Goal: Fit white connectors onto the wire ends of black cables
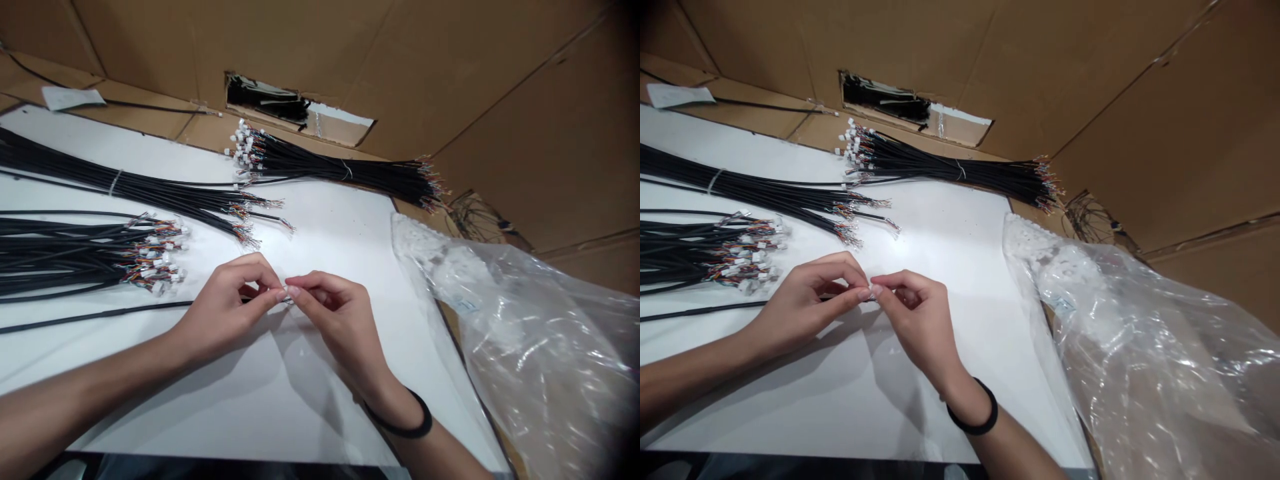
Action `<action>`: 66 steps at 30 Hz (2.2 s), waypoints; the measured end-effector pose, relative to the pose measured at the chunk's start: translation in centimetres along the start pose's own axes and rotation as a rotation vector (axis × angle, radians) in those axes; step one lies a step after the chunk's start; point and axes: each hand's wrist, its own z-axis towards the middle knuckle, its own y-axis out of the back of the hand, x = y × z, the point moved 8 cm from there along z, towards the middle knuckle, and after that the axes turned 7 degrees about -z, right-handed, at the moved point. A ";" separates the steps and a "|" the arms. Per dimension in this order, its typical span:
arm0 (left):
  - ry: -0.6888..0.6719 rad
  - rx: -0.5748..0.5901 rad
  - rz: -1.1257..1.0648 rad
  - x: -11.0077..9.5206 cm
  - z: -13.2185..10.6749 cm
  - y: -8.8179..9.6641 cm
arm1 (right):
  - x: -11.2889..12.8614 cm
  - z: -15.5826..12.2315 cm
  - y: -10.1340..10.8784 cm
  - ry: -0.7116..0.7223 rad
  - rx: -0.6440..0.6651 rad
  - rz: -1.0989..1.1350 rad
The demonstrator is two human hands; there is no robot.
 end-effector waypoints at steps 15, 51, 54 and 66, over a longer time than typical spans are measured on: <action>0.031 0.069 0.023 -0.1 0.0 -0.1 | -1.6 1.1 0.1 -0.240 0.109 0.277; -0.228 0.037 0.173 -2.2 -0.2 -0.2 | -0.9 0.9 -0.1 -0.169 0.107 0.213; -0.222 0.022 0.175 -2.1 -0.1 -0.1 | -0.8 0.8 -0.2 -0.168 0.104 0.195; -0.360 -0.070 0.223 -3.2 -0.8 0.6 | -1.0 0.7 -0.1 -0.162 0.088 0.184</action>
